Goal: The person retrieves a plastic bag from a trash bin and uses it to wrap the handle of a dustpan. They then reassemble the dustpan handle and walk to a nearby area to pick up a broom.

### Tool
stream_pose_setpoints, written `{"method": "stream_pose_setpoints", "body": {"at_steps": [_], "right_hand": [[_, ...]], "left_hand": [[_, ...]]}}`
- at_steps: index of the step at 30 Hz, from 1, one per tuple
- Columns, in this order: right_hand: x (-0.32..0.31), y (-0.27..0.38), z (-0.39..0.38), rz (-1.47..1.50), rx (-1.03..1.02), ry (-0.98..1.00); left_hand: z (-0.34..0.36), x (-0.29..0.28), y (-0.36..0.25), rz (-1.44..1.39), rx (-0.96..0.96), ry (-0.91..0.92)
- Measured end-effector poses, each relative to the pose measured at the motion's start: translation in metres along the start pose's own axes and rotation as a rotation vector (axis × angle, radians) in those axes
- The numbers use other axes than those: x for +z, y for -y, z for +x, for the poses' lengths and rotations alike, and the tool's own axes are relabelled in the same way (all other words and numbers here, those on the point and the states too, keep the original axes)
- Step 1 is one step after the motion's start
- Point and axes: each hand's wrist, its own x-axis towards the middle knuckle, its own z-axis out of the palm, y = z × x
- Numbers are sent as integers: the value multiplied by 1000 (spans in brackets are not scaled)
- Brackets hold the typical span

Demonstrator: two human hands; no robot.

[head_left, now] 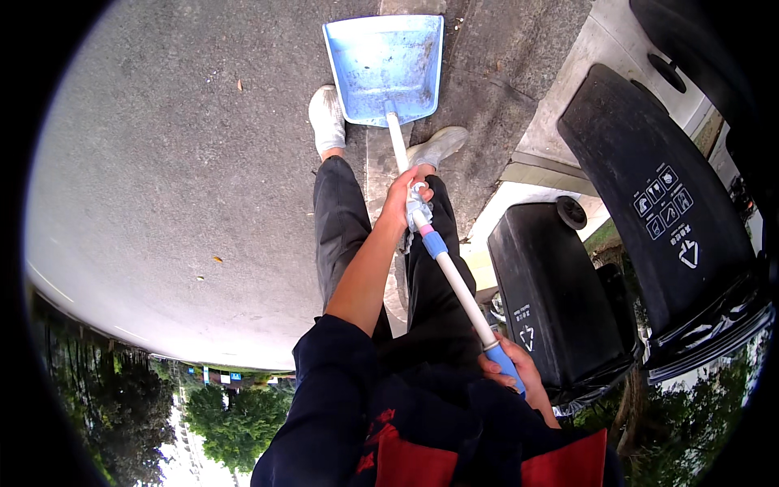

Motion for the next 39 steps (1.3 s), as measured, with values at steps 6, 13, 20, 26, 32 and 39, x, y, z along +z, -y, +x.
{"method": "stream_pose_setpoints", "body": {"at_steps": [6, 13, 20, 26, 32, 39], "right_hand": [[-4, 7, -2, -1016, -104, -258], [-15, -6, 22, -1709, -390, -613], [-30, -36, 1, -1651, -571, -542], [-7, -52, -36, -1190, -322, -182], [-6, -64, -70, -912, -174, 64], [20, -76, -76, -1476, -919, -20]], "left_hand": [[3, 8, 18, 200, 180, -78], [-28, 47, -11, 40, 415, 90], [-117, 110, -19, 97, 609, 277], [-199, 171, -24, 155, 659, 529], [-267, 206, -17, 209, 712, 692], [-348, 247, -12, 341, 805, 826]]}}
